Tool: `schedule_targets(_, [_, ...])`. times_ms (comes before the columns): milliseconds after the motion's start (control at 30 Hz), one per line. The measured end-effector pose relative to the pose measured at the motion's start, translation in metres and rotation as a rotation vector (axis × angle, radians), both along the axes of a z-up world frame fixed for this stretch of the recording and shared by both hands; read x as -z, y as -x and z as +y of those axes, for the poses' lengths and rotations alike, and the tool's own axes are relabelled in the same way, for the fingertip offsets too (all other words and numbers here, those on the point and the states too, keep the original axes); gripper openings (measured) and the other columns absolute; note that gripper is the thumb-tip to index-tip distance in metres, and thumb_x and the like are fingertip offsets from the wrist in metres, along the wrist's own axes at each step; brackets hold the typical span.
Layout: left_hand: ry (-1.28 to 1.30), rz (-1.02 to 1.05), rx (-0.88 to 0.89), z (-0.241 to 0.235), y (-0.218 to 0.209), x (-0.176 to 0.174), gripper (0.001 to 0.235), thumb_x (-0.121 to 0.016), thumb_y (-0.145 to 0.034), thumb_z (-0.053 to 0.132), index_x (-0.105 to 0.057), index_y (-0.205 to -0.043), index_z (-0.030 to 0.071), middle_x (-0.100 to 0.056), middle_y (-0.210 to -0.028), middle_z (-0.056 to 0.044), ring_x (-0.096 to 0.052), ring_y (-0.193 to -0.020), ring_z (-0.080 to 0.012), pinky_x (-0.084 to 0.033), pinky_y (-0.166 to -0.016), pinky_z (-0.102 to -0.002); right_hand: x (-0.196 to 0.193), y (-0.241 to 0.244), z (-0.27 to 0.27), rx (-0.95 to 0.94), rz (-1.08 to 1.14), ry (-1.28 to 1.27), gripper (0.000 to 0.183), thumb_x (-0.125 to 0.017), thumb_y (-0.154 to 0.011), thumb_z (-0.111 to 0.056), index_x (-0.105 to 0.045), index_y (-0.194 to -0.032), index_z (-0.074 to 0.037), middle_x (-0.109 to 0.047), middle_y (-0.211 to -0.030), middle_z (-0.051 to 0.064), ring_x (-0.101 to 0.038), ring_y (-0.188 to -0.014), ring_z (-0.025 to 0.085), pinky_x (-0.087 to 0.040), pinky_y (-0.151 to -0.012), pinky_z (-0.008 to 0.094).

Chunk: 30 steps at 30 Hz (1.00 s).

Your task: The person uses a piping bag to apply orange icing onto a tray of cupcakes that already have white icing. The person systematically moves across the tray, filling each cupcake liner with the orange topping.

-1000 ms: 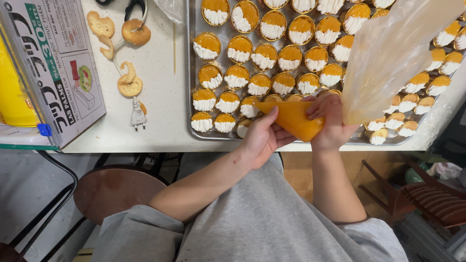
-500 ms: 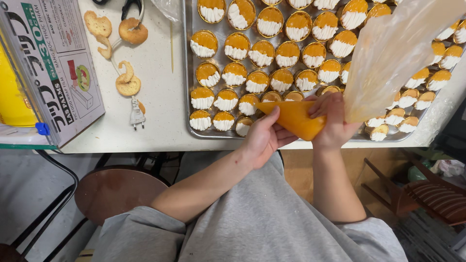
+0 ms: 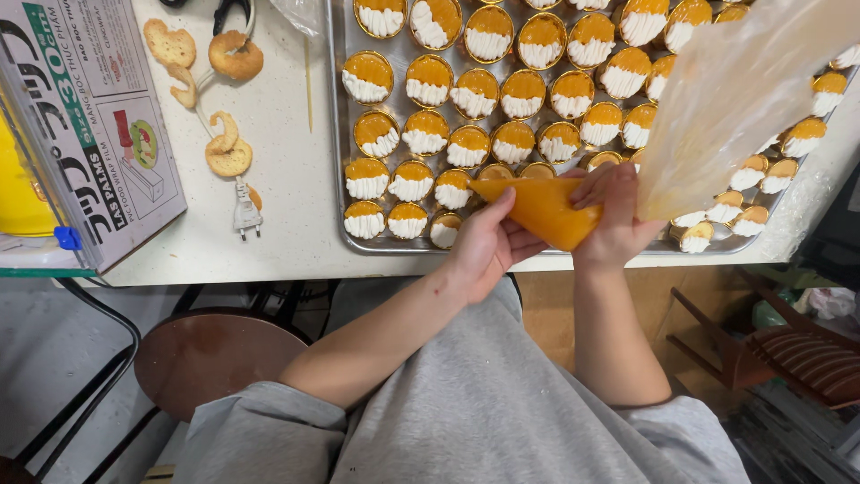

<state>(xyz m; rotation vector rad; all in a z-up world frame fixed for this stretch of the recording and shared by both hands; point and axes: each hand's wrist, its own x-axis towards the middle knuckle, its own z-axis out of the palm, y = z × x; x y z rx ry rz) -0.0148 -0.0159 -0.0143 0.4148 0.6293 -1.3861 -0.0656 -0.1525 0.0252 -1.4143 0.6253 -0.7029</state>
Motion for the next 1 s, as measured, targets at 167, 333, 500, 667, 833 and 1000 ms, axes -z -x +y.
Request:
schedule_targets(167, [0.003, -0.008, 0.009, -0.004, 0.000, 0.004, 0.054, -0.040, -0.110, 0.047, -0.052, -0.139, 0.003, -0.066, -0.126, -0.016, -0.065, -0.118, -0.0275, -0.051, -0.107, -0.046, 0.002, 0.003, -0.003, 0.031, 0.028, -0.026, 0.034, -0.051, -0.116, -0.011, -0.048, -0.084, 0.001, -0.048, -0.068, 0.012, -0.053, -0.060, 0.022, -0.061, -0.073, 0.045])
schedule_targets(333, [0.003, 0.009, 0.006, -0.002, 0.004, 0.001, 0.054, -0.039, -0.109, 0.047, -0.052, -0.139, 0.004, -0.066, -0.126, -0.014, -0.066, -0.117, -0.0261, -0.051, -0.107, -0.045, 0.004, 0.007, -0.003, 0.078, 0.027, -0.077, 0.026, -0.053, -0.113, -0.009, -0.049, -0.089, 0.001, -0.049, -0.069, 0.011, -0.053, -0.060, 0.021, -0.060, -0.071, 0.045])
schedule_targets(500, [-0.001, -0.020, 0.017, -0.006, 0.003, 0.004, 0.055, -0.039, -0.111, 0.047, -0.052, -0.139, 0.002, -0.065, -0.127, -0.017, -0.066, -0.117, -0.0279, -0.051, -0.107, -0.047, 0.005, 0.007, -0.007, 0.056, 0.011, -0.047, 0.034, -0.054, -0.118, -0.008, -0.049, -0.086, 0.001, -0.048, -0.066, 0.012, -0.053, -0.061, 0.023, -0.060, -0.070, 0.045])
schedule_targets(667, [-0.004, 0.012, 0.016, -0.004, 0.009, 0.003, 0.053, -0.039, -0.108, 0.046, -0.053, -0.137, 0.003, -0.066, -0.126, -0.016, -0.067, -0.116, -0.0287, -0.052, -0.106, -0.047, 0.000, 0.007, -0.005, 0.067, 0.030, -0.080, 0.017, -0.053, -0.109, -0.007, -0.051, -0.094, 0.000, -0.048, -0.068, 0.009, -0.052, -0.059, 0.021, -0.060, -0.071, 0.044])
schedule_targets(833, [0.024, -0.004, -0.005, -0.004, 0.010, 0.003, 0.051, -0.041, -0.111, 0.044, -0.052, -0.137, 0.002, -0.065, -0.126, -0.017, -0.066, -0.117, -0.0288, -0.053, -0.106, -0.047, -0.007, 0.008, -0.001, 0.078, 0.029, -0.029, 0.030, -0.052, -0.111, -0.008, -0.050, -0.082, 0.000, -0.051, -0.069, 0.012, -0.055, -0.063, 0.023, -0.061, -0.072, 0.045])
schedule_targets(1000, [0.095, -0.012, -0.008, 0.010, 0.025, -0.020, 0.045, -0.044, -0.112, 0.039, -0.053, -0.139, 0.004, -0.066, -0.128, -0.014, -0.067, -0.115, -0.0276, -0.053, -0.103, -0.048, -0.041, 0.032, 0.014, 0.071, 0.016, -0.055, 0.035, -0.050, -0.112, -0.014, -0.052, -0.081, 0.001, -0.053, -0.069, 0.013, -0.057, -0.071, 0.023, -0.062, -0.083, 0.050])
